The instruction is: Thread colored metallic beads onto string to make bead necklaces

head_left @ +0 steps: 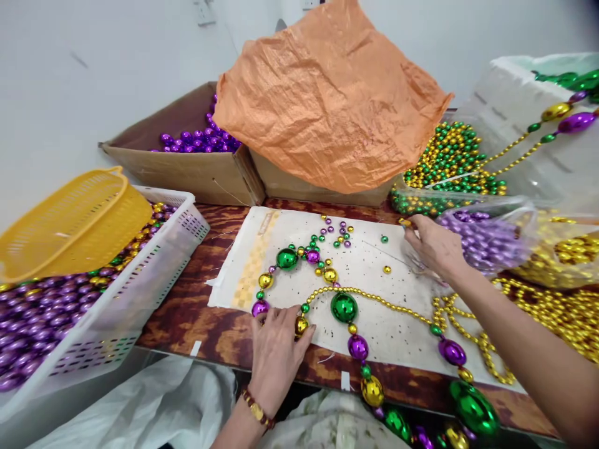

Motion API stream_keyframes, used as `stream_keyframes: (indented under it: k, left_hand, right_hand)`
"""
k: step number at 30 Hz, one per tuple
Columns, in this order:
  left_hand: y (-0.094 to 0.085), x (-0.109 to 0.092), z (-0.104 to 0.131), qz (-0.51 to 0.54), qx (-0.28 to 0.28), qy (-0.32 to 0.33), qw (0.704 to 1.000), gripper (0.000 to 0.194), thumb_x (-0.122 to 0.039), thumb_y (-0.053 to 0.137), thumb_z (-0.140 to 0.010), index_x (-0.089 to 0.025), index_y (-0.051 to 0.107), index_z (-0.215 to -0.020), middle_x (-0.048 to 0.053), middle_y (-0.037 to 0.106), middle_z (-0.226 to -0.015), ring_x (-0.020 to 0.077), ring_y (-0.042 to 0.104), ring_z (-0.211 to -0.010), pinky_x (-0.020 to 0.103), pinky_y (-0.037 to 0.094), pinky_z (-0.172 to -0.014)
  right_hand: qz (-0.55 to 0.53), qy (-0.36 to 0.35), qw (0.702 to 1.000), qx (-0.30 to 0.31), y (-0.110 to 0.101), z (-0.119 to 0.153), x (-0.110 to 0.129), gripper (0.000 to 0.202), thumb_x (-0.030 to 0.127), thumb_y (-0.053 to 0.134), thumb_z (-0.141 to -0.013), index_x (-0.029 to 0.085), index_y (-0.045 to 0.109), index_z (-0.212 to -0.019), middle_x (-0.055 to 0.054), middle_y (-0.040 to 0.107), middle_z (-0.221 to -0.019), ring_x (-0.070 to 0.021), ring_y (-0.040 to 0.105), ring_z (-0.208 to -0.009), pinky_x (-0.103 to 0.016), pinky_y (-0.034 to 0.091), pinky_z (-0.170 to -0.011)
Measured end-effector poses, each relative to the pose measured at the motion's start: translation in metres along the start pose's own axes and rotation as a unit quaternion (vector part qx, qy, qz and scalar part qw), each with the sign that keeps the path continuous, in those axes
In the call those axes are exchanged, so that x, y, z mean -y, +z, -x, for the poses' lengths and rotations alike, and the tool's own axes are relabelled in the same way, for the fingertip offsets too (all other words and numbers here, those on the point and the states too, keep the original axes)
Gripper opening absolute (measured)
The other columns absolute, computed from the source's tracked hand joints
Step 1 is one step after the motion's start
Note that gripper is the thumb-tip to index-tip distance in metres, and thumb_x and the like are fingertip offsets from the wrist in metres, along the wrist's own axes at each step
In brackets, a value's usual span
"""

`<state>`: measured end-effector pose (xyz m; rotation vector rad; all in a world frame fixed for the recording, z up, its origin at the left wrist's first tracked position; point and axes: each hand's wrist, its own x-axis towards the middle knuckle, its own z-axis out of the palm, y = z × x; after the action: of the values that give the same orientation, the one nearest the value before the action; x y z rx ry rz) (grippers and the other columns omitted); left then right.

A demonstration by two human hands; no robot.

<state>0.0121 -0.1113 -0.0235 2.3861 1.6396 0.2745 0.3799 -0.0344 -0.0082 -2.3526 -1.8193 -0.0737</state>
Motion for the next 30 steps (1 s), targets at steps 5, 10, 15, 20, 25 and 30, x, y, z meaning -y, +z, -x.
stream_keyframes:
  k: [5,10,15,20,25,30]
  left_hand:
    - [-0.011,0.002,-0.005,0.098,-0.055,0.011,0.994,0.028,-0.030,0.052,-0.090,-0.023,0.058,-0.117,0.007,0.063,-0.111,0.0254,0.055,-0.104,0.043,0.034,-0.093]
    - [-0.025,0.007,-0.015,0.252,-0.084,0.038,0.963,0.032,-0.023,0.051,-0.091,-0.026,0.054,-0.123,0.007,0.055,-0.123,0.0227,0.049,-0.116,0.036,0.036,-0.099]
    - [-0.030,0.012,-0.025,0.343,-0.086,0.062,0.933,0.031,-0.019,0.052,-0.091,-0.027,0.055,-0.121,0.006,0.055,-0.124,0.0201,0.049,-0.118,0.033,0.035,-0.102]
    - [-0.040,0.017,-0.029,0.435,-0.051,-0.001,0.899,0.030,-0.024,0.052,-0.091,-0.025,0.056,-0.121,0.006,0.056,-0.122,0.0212,0.050,-0.117,0.032,0.035,-0.102]
    - [-0.046,0.023,-0.033,0.484,-0.043,-0.049,0.873,0.028,-0.028,0.055,-0.089,-0.022,0.060,-0.117,0.007,0.060,-0.120,0.0223,0.054,-0.111,0.030,0.042,-0.094]
    - [-0.041,0.030,-0.036,0.523,-0.067,-0.095,0.844,0.031,-0.034,0.058,-0.086,-0.020,0.062,-0.113,0.009,0.062,-0.118,0.0243,0.058,-0.106,0.033,0.044,-0.092]
  right_hand:
    - [-0.318,-0.170,0.927,0.103,-0.012,0.020,0.057,0.024,0.030,0.044,-0.096,0.018,0.051,-0.114,-0.005,0.065,-0.094,-0.0167,0.059,-0.081,-0.026,0.045,-0.070]
    - [-0.438,-0.325,0.815,0.193,-0.023,0.032,0.115,0.018,0.023,0.047,-0.097,0.022,0.061,-0.108,-0.003,0.064,-0.103,-0.0148,0.058,-0.094,-0.029,0.044,-0.086]
    - [-0.439,-0.372,0.782,0.240,-0.027,0.023,0.131,0.020,0.020,0.048,-0.096,0.021,0.062,-0.110,-0.003,0.064,-0.109,-0.0147,0.057,-0.101,-0.029,0.043,-0.090]
    - [-0.432,-0.413,0.764,0.245,-0.029,0.017,0.145,0.023,0.030,0.047,-0.098,0.017,0.058,-0.113,-0.005,0.063,-0.102,-0.0147,0.056,-0.092,-0.028,0.044,-0.083]
    - [-0.417,-0.441,0.771,0.195,-0.025,0.009,0.169,0.032,0.035,0.037,-0.101,0.017,0.063,-0.094,-0.001,0.060,-0.084,-0.0127,0.053,-0.077,-0.025,0.040,-0.072]
    - [-0.391,-0.469,0.771,0.185,-0.025,0.003,0.184,0.041,0.044,0.033,-0.101,0.019,0.064,-0.090,0.000,0.058,-0.081,-0.0132,0.053,-0.076,-0.025,0.037,-0.070]
